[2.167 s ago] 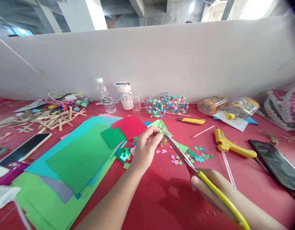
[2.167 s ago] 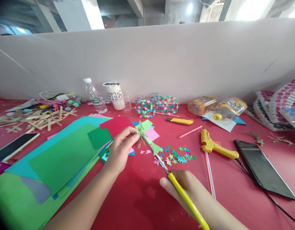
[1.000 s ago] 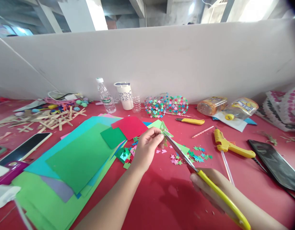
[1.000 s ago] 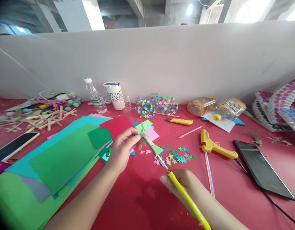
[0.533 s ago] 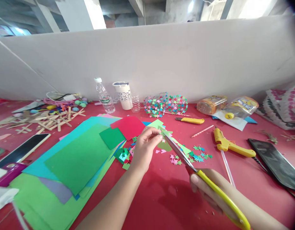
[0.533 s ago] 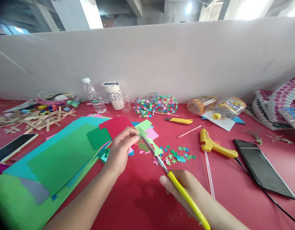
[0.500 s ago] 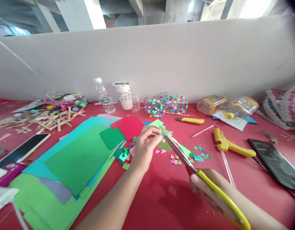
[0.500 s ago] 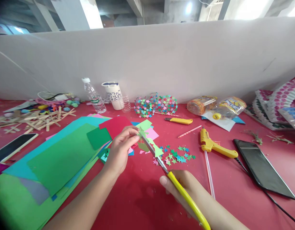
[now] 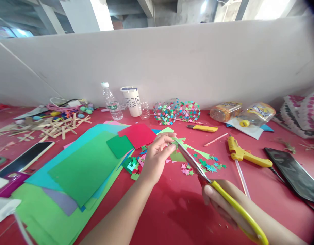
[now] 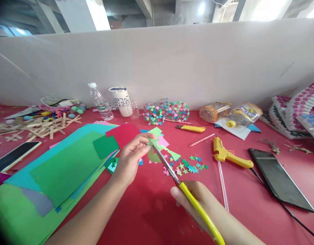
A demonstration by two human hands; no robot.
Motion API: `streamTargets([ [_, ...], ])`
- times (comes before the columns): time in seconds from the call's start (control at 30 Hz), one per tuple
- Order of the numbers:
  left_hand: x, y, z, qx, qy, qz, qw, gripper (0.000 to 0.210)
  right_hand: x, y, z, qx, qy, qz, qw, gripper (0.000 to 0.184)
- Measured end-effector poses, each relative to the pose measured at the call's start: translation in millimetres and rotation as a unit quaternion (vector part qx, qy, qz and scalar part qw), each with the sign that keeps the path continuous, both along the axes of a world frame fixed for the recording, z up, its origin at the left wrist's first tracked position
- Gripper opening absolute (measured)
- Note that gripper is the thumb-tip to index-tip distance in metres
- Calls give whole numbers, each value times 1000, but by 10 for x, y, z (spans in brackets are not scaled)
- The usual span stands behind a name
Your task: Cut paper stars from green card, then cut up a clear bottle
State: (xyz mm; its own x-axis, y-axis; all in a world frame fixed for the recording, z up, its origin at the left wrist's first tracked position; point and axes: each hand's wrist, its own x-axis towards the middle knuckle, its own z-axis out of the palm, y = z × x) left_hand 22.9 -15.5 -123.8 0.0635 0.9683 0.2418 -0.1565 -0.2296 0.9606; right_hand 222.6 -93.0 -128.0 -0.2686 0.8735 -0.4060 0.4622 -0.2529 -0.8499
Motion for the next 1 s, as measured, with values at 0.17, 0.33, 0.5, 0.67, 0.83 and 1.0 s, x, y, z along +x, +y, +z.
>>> streamTargets([
  [0.17,53,-21,-59,-9,-10,31,999,5,-56,-15,-47,-28,-7,-21,999,71],
  [0.33,88,-53,-111,-31,-12,62,998,6,-94,-41,-41,-20,5,-31,999,75],
  [0.5,83,-53,-129,-35,-9,53,998,6,-89,-35,-63,-5,22,-23,999,70],
  [0.67,108,-60,-153,-40,-32,44,998,4,-118,-4,-110,-32,10,-23,999,55],
  [0.83,115,-71,-131,-37,-40,39,998,8,-132,41,-145,-19,7,-16,1000,55],
  [1.0,-57,32,14,-51,82,96,991,15,-74,142,-113,20,48,-50,997,51],
])
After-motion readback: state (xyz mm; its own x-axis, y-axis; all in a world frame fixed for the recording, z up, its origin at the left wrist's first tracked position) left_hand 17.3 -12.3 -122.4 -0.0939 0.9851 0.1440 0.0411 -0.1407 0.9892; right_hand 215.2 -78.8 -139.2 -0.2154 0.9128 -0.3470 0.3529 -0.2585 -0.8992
